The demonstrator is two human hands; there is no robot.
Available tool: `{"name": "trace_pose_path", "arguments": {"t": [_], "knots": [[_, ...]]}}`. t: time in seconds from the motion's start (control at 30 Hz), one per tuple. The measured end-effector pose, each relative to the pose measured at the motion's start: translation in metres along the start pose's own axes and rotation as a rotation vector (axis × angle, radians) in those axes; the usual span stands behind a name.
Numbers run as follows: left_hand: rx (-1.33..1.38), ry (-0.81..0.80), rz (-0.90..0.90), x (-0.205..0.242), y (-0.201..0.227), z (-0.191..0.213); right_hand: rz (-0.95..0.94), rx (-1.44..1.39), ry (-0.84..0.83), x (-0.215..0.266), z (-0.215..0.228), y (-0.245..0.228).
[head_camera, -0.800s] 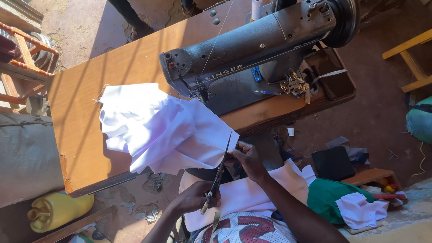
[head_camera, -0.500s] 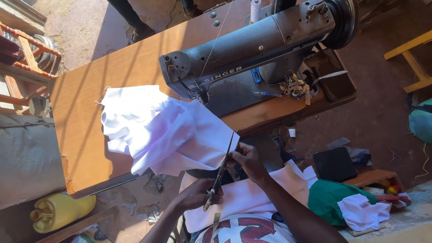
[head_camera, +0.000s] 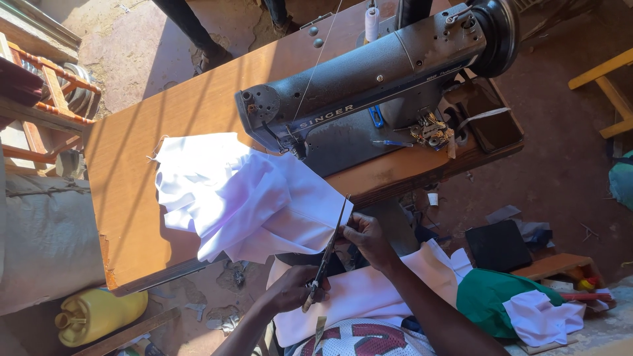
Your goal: Cutting and measuring white fabric on a sewing table to prepare for garment construction.
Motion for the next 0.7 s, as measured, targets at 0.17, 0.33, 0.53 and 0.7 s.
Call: {"name": "trace_pose_path", "arguments": {"t": [0.17,0.33,0.53,0.7], "knots": [[0.067,0.002,-0.014,0.000,0.000,-0.002,0.001,0.021,0.003,-0.003,0.004,0.001],[0.106,0.035,-0.045,-0.003,-0.003,-0.007,0.055,-0.042,-0.063,-0.006,0.006,0.000],[0.168,-0.002,-0.070,-0.010,-0.014,-0.010,0.013,-0.020,-0.029,-0.006,0.007,-0.005],[0.192,0.040,-0.140,-0.013,-0.024,-0.011,-0.025,0.043,0.042,-0.006,0.006,-0.007]]}}
Point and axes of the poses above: each hand's wrist, its own x-axis away from the middle knuckle, its own z-axis out of the back of the hand, y = z × x, the point moved 3 cm from there along -x, towards the middle knuckle, and after that the axes turned 2 degrees about -z, right-handed, at the moved point
